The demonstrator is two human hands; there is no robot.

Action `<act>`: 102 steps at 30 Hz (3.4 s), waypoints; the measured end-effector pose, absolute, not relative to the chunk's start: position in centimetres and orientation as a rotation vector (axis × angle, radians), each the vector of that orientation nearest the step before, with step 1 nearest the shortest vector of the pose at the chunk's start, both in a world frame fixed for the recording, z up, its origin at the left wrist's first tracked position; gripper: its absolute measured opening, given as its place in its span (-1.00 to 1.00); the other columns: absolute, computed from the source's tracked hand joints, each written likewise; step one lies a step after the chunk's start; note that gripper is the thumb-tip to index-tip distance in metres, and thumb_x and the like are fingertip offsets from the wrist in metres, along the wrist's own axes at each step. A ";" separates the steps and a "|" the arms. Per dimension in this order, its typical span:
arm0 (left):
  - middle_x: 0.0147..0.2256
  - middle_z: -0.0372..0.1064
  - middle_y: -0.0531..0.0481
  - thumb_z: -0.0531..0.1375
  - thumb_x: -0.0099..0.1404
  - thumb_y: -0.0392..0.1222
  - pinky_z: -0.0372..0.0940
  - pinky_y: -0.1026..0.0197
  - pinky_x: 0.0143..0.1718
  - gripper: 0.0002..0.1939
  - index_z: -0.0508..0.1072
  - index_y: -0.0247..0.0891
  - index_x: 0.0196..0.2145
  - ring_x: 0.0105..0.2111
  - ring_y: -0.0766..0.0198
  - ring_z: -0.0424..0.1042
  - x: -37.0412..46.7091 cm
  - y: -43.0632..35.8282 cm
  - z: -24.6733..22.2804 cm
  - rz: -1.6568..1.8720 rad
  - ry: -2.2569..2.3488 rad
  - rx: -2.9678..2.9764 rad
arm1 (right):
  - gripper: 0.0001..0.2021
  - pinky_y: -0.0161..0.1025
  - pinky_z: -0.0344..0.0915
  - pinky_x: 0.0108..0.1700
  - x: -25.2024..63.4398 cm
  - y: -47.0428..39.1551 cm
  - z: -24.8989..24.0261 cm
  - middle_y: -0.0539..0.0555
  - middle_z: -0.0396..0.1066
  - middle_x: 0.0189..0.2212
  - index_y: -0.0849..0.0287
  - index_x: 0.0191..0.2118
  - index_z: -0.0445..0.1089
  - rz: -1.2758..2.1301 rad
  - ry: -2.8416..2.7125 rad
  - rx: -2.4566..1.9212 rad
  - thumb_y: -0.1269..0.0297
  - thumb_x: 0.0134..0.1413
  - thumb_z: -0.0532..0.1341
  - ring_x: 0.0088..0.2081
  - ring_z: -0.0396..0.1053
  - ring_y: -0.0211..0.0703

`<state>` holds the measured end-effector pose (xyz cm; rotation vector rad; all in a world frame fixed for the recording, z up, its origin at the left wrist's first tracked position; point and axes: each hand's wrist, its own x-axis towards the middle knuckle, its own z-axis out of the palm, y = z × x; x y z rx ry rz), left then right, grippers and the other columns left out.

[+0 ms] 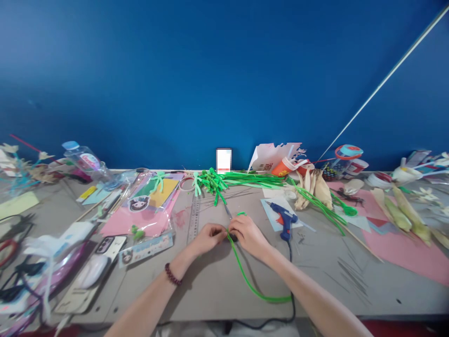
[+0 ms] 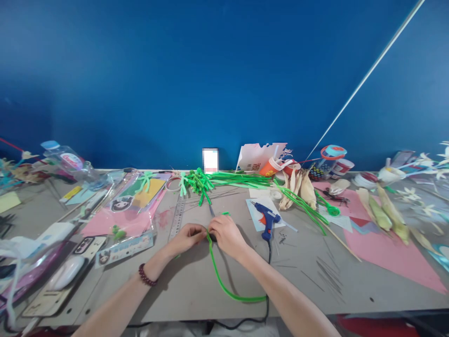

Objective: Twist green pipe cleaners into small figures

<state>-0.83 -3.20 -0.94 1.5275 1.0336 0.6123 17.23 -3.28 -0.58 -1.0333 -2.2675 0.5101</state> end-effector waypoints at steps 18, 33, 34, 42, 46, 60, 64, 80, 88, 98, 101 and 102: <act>-0.60 0.27 0.04 0.21 0.14 0.05 0.08 0.31 -0.46 -0.64 0.36 -0.34 -0.55 -0.56 0.38 0.21 -1.4 -3.0 -0.3 0.799 0.889 1.265 | -0.86 -0.28 0.31 -0.29 16.4 -3.6 -1.6 0.06 0.41 -0.39 0.17 -0.38 0.41 1.064 -1.522 -0.996 0.21 0.00 0.23 -0.37 0.36 -0.21; -0.52 0.41 -0.05 0.10 0.25 -0.09 0.24 0.28 -0.41 -0.70 0.47 -0.33 -0.48 -0.48 0.29 0.35 -0.5 -4.0 -0.1 1.008 1.134 1.824 | -0.88 -0.31 0.28 -0.38 16.1 -4.0 -1.9 0.02 0.36 -0.47 0.20 -0.41 0.40 0.974 -1.476 -1.117 0.25 -0.04 0.26 -0.45 0.32 -0.25; -0.51 0.42 -0.05 0.09 0.26 -0.11 0.24 0.27 -0.40 -0.71 0.48 -0.32 -0.47 -0.47 0.29 0.36 -0.5 -4.1 -0.1 1.017 1.142 1.882 | -0.90 -0.32 0.28 -0.38 16.0 -4.1 -1.8 0.01 0.35 -0.47 0.19 -0.42 0.39 0.948 -1.483 -1.102 0.27 -0.04 0.26 -0.45 0.31 -0.26; -0.47 0.44 -0.07 0.06 0.29 -0.17 0.29 0.26 -0.38 -0.77 0.48 -0.28 -0.38 -0.45 0.28 0.40 -0.1 -4.8 -1.3 1.198 1.212 2.137 | -0.85 -0.29 0.25 -0.37 15.7 -4.7 -1.3 -0.01 0.28 -0.54 0.16 -0.54 0.27 0.721 -1.574 -1.014 0.37 0.02 0.19 -0.46 0.25 -0.25; -0.41 0.46 -0.10 0.07 0.28 -0.20 0.34 0.23 -0.33 -0.81 0.48 -0.27 -0.30 -0.40 0.26 0.43 -0.3 -4.6 -1.0 1.248 1.152 2.110 | -0.87 -0.25 0.28 -0.31 15.9 -4.8 -0.8 0.04 0.34 -0.48 0.15 -0.48 0.34 0.634 -1.675 -0.972 0.39 0.07 0.16 -0.41 0.30 -0.21; -0.41 0.41 -0.07 0.14 0.25 -0.18 0.31 0.26 -0.31 -0.87 0.44 -0.26 -0.38 -0.36 0.28 0.39 -1.4 -3.8 0.3 1.254 1.001 1.970 | -0.86 -0.20 0.32 -0.18 16.6 -4.6 -0.3 0.13 0.39 -0.34 0.14 -0.30 0.39 0.492 -1.889 -0.828 0.43 0.11 0.10 -0.25 0.33 -0.14; -0.44 0.36 -0.05 0.12 0.25 -0.17 0.27 0.26 -0.33 -0.85 0.40 -0.26 -0.42 -0.39 0.29 0.35 -1.2 -4.0 0.6 1.213 1.045 1.953 | -0.88 -0.20 0.32 -0.20 16.5 -4.9 0.2 0.13 0.37 -0.37 0.14 -0.34 0.39 0.576 -1.847 -0.870 0.42 0.09 0.10 -0.29 0.33 -0.14; -0.42 0.39 -0.06 0.13 0.22 -0.18 0.28 0.26 -0.34 -0.87 0.42 -0.28 -0.41 -0.40 0.29 0.36 -0.8 -4.1 0.8 1.255 1.081 1.872 | -0.91 -0.25 0.30 -0.30 16.1 -4.9 0.1 0.08 0.36 -0.43 0.16 -0.39 0.36 0.654 -1.763 -0.945 0.40 0.07 0.12 -0.39 0.31 -0.20; -0.41 0.47 -0.05 0.18 0.14 -0.13 0.32 0.24 -0.30 -0.83 0.46 -0.29 -0.40 -0.37 0.25 0.42 -0.8 -3.7 0.4 1.132 1.175 1.649 | -0.96 -0.26 0.34 -0.33 16.0 -4.7 0.0 0.07 0.39 -0.41 0.14 -0.37 0.35 0.650 -1.752 -0.981 0.38 0.01 0.16 -0.43 0.33 -0.21; -0.43 0.48 -0.06 0.18 0.15 -0.08 0.30 0.23 -0.29 -0.78 0.48 -0.31 -0.42 -0.38 0.23 0.42 -0.6 -3.6 -0.7 1.114 1.257 1.574 | -0.91 -0.29 0.37 -0.35 15.9 -4.3 -1.2 0.06 0.45 -0.43 0.17 -0.37 0.40 0.756 -1.697 -1.076 0.36 0.02 0.14 -0.43 0.40 -0.21; -0.44 0.48 -0.05 0.17 0.15 -0.09 0.31 0.21 -0.28 -0.79 0.47 -0.31 -0.44 -0.39 0.23 0.42 -0.4 -3.8 -0.8 1.140 1.255 1.584 | -0.89 -0.29 0.37 -0.36 15.9 -4.2 -1.2 0.07 0.46 -0.45 0.18 -0.38 0.41 0.775 -1.679 -1.093 0.37 0.02 0.13 -0.44 0.40 -0.21; -0.44 0.48 -0.05 0.18 0.15 -0.08 0.31 0.21 -0.28 -0.79 0.46 -0.31 -0.44 -0.39 0.23 0.42 -0.4 -3.8 -0.8 1.149 1.249 1.577 | -0.89 -0.29 0.37 -0.36 15.9 -4.2 -1.2 0.07 0.45 -0.45 0.18 -0.39 0.41 0.779 -1.674 -1.096 0.37 0.01 0.13 -0.45 0.40 -0.21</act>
